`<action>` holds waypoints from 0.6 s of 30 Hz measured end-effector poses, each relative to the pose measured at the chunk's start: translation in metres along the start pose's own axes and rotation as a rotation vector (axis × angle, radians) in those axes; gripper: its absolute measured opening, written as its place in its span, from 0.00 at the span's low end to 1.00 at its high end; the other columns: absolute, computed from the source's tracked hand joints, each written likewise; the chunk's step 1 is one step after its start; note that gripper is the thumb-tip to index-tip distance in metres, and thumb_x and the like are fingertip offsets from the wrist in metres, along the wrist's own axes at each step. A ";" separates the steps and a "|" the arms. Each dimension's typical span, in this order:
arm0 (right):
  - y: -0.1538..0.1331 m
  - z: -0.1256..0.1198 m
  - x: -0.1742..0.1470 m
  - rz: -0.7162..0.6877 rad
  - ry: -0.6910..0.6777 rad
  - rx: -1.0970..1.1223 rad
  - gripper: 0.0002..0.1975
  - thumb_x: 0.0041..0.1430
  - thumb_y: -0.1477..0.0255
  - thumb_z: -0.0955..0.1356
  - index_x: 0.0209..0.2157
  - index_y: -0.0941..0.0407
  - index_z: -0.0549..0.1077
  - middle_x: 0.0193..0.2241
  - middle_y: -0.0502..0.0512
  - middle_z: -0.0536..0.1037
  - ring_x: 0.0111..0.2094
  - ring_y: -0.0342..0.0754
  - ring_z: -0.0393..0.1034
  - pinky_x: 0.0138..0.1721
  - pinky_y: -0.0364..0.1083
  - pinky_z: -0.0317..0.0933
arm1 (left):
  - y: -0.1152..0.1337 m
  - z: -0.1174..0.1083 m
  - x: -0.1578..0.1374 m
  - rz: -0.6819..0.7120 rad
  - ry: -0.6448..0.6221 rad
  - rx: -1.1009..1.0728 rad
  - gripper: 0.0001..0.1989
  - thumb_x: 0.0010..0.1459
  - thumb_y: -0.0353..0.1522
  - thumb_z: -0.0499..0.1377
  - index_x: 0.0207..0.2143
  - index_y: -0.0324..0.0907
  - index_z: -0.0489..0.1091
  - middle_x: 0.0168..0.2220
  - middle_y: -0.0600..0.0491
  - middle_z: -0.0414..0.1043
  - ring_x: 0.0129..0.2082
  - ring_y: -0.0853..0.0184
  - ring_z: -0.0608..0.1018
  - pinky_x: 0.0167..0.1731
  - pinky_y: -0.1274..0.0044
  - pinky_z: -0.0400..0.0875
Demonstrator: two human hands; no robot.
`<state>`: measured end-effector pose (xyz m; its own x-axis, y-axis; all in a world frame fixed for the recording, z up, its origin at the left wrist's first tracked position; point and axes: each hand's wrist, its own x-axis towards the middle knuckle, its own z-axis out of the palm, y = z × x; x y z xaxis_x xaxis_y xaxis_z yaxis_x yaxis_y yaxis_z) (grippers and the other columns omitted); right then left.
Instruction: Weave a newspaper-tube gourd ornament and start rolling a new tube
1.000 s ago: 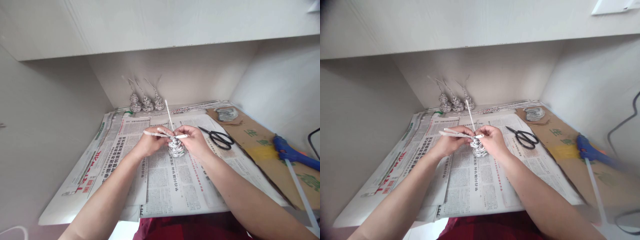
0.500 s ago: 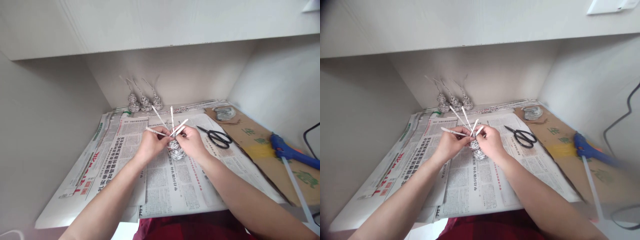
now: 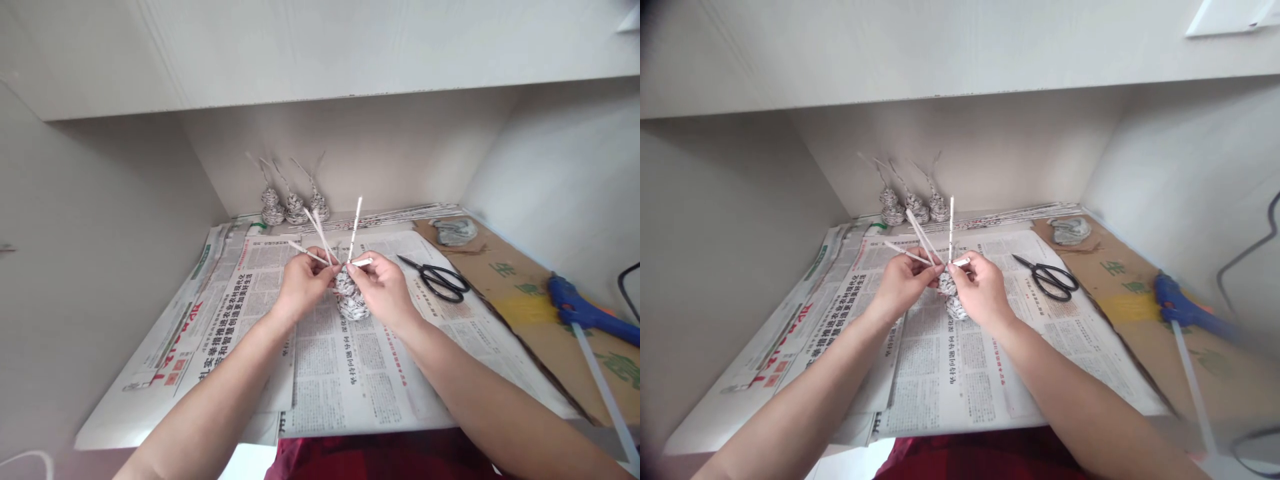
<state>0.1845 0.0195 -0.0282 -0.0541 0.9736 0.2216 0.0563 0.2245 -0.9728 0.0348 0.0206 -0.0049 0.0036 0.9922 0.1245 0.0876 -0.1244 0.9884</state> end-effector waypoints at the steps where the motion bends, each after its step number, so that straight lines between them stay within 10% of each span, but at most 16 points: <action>1: 0.000 0.000 0.000 -0.006 -0.003 0.001 0.09 0.56 0.63 0.69 0.29 0.53 0.69 0.23 0.48 0.73 0.24 0.45 0.67 0.26 0.43 0.60 | 0.000 0.000 0.000 -0.001 0.006 -0.016 0.07 0.50 0.28 0.64 0.32 0.38 0.69 0.22 0.56 0.72 0.21 0.71 0.75 0.25 0.79 0.74; 8: -0.001 0.000 -0.001 -0.063 0.021 -0.083 0.08 0.59 0.64 0.67 0.30 0.53 0.68 0.23 0.48 0.72 0.23 0.45 0.66 0.26 0.43 0.59 | -0.003 0.000 0.002 -0.064 0.029 -0.098 0.18 0.50 0.30 0.65 0.44 0.38 0.67 0.21 0.58 0.71 0.21 0.71 0.75 0.26 0.78 0.74; 18: 0.004 0.001 -0.003 -0.132 -0.007 -0.182 0.06 0.62 0.65 0.64 0.33 0.52 0.67 0.26 0.50 0.74 0.27 0.47 0.69 0.30 0.44 0.61 | -0.008 -0.001 0.004 -0.064 -0.037 -0.185 0.13 0.46 0.35 0.68 0.34 0.37 0.75 0.27 0.53 0.74 0.23 0.73 0.73 0.25 0.80 0.71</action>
<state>0.1837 0.0176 -0.0327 -0.0800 0.9352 0.3450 0.2276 0.3541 -0.9071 0.0335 0.0258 -0.0125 0.0405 0.9973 0.0606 -0.0959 -0.0565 0.9938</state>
